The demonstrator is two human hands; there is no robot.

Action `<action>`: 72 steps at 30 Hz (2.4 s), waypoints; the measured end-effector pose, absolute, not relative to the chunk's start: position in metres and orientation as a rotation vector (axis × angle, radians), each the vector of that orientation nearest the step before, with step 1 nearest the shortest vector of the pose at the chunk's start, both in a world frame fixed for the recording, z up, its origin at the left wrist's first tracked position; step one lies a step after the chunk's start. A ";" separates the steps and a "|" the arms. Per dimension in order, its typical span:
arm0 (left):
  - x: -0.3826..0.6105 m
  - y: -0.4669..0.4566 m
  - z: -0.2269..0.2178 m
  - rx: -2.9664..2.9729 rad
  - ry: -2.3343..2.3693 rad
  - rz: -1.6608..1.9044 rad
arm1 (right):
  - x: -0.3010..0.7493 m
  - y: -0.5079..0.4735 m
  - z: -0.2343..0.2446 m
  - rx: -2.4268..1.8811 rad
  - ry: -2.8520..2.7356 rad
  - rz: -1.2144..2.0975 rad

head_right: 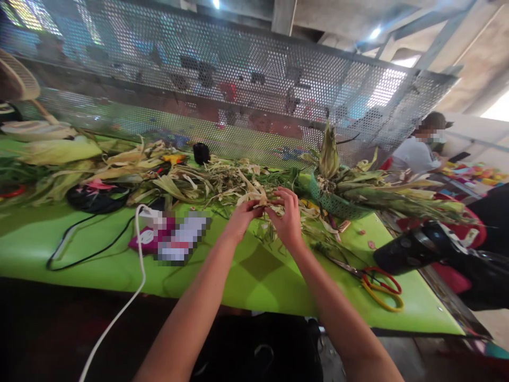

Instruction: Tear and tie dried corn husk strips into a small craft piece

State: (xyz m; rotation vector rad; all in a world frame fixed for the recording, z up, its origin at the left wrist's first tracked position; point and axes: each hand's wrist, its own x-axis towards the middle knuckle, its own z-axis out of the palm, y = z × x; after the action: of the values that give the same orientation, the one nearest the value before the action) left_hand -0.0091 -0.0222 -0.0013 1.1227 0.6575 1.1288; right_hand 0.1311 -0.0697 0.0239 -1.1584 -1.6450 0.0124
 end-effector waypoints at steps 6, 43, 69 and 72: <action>-0.015 -0.024 0.001 1.172 0.709 1.119 | 0.144 -0.061 0.015 -1.316 -1.549 0.311; -0.010 -0.024 0.003 1.717 0.959 1.193 | 0.128 -0.049 0.027 -1.288 -1.227 0.773; -0.014 -0.023 0.004 1.960 1.037 1.056 | 0.135 -0.055 0.022 -1.223 -1.213 0.806; -0.015 -0.024 0.002 1.982 1.025 1.001 | 0.136 -0.055 0.022 -1.224 -1.148 0.782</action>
State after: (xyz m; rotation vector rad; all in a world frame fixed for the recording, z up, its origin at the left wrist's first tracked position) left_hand -0.0152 -0.0236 0.0023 1.9823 1.0253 1.0010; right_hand 0.1360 -0.0551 0.0223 -1.2245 -1.1485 0.7819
